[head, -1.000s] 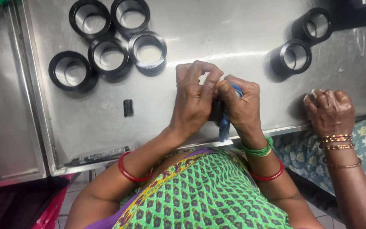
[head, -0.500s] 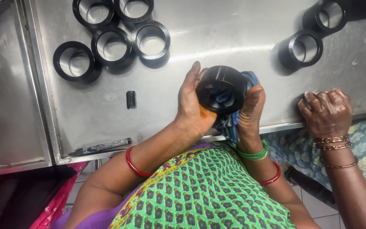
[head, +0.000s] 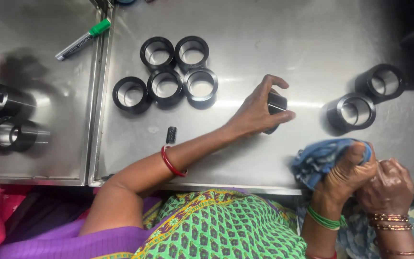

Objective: Cleaning and inspecting cylindrical metal components on a workbench.

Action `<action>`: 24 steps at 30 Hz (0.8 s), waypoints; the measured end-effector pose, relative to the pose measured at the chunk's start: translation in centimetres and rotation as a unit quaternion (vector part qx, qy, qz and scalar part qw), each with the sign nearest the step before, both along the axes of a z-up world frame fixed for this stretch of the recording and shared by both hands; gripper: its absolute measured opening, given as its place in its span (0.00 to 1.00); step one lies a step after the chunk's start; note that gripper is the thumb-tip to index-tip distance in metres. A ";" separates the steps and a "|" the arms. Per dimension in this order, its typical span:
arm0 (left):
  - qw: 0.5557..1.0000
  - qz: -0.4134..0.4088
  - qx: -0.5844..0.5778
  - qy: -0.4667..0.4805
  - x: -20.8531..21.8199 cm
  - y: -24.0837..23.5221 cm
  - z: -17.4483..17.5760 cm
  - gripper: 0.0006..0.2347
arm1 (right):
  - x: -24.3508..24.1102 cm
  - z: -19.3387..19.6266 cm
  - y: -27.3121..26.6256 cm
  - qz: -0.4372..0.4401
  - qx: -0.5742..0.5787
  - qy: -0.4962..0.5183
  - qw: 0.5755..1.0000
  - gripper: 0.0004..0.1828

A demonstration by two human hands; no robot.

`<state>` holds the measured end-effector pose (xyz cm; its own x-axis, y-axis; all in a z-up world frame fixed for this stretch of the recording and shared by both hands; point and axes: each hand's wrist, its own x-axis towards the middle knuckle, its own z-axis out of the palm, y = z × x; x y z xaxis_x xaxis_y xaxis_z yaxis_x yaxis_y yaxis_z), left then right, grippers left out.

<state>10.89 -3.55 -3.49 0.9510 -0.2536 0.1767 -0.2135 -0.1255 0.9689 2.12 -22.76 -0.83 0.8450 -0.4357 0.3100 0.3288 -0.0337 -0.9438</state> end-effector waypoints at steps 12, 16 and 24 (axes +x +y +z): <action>0.874 -0.009 0.455 -0.170 4.6 5.3 0.7 0.18 | 0.4 -4.7 -3.5 0.041 0.079 -0.006 0.996 0.29; 0.864 0.095 0.473 -0.142 5.3 8.9 2.1 0.21 | 0.7 -4.8 -3.1 0.016 0.044 0.014 0.999 0.30; 0.892 0.095 0.436 -0.070 3.6 12.6 1.4 0.23 | 0.4 -5.2 -4.2 -0.120 -0.122 0.104 0.980 0.22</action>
<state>14.49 9.06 -2.04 0.9755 -0.1892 0.1124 -0.2197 -0.8651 0.4509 2.54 -26.99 -6.04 0.7832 -0.5642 0.2613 0.0853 -0.3187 -0.9440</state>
